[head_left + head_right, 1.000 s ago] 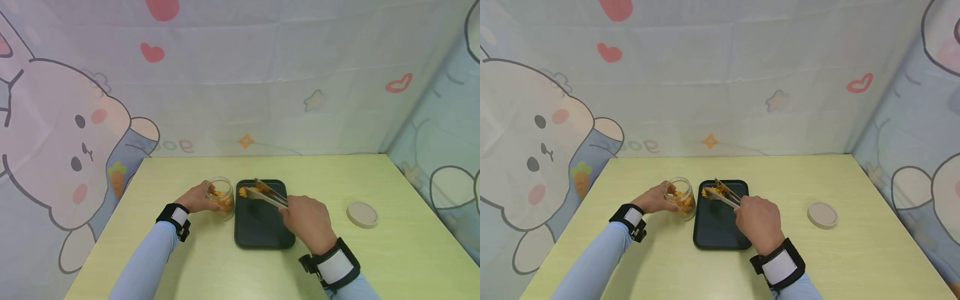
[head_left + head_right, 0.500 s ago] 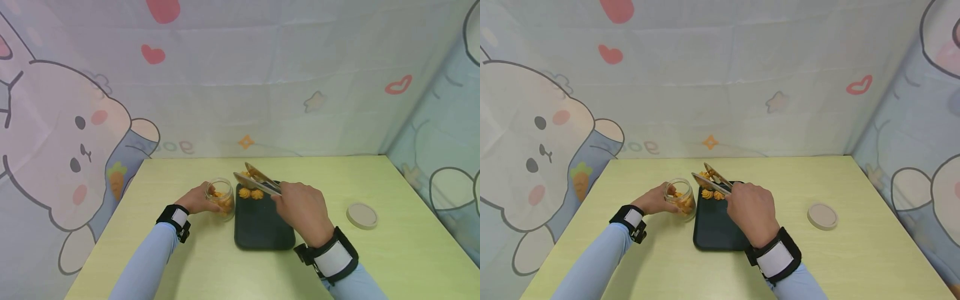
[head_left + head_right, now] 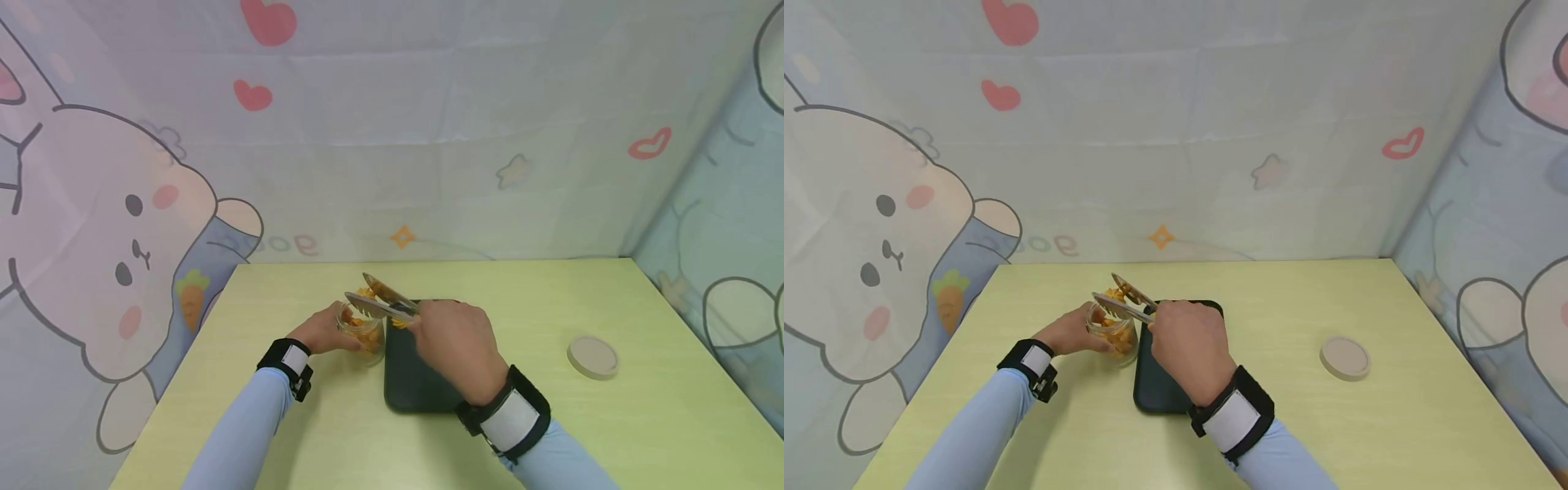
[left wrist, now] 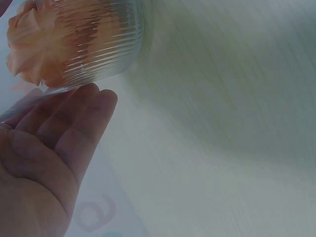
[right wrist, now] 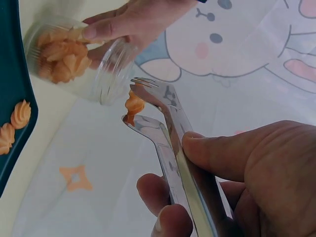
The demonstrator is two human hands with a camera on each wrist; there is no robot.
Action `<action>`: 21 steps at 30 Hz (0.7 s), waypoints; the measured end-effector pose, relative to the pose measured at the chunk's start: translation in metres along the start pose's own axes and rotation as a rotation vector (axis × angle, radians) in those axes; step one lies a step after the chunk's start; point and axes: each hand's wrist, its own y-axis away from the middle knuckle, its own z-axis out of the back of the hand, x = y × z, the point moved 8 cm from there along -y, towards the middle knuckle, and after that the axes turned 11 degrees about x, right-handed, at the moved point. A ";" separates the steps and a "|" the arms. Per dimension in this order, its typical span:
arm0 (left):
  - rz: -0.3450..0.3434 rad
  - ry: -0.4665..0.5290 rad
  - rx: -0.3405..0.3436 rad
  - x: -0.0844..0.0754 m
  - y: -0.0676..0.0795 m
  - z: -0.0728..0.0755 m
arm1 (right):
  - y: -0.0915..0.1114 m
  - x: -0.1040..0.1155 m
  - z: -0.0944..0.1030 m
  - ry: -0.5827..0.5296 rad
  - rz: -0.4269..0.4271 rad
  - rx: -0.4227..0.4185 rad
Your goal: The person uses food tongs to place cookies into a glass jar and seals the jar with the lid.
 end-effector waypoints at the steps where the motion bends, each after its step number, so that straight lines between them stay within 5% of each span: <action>1: -0.001 0.007 0.001 0.000 0.000 0.000 | -0.001 0.002 -0.002 0.003 0.001 0.008; 7: -0.022 0.051 0.004 -0.001 0.000 -0.001 | -0.004 0.008 -0.009 -0.013 -0.004 0.075; 12: -0.033 0.039 0.008 -0.004 0.001 0.000 | -0.003 0.006 -0.006 -0.011 -0.003 0.049; 21: -0.012 -0.005 -0.006 -0.006 0.004 0.001 | -0.001 -0.018 0.000 -0.058 -0.054 0.070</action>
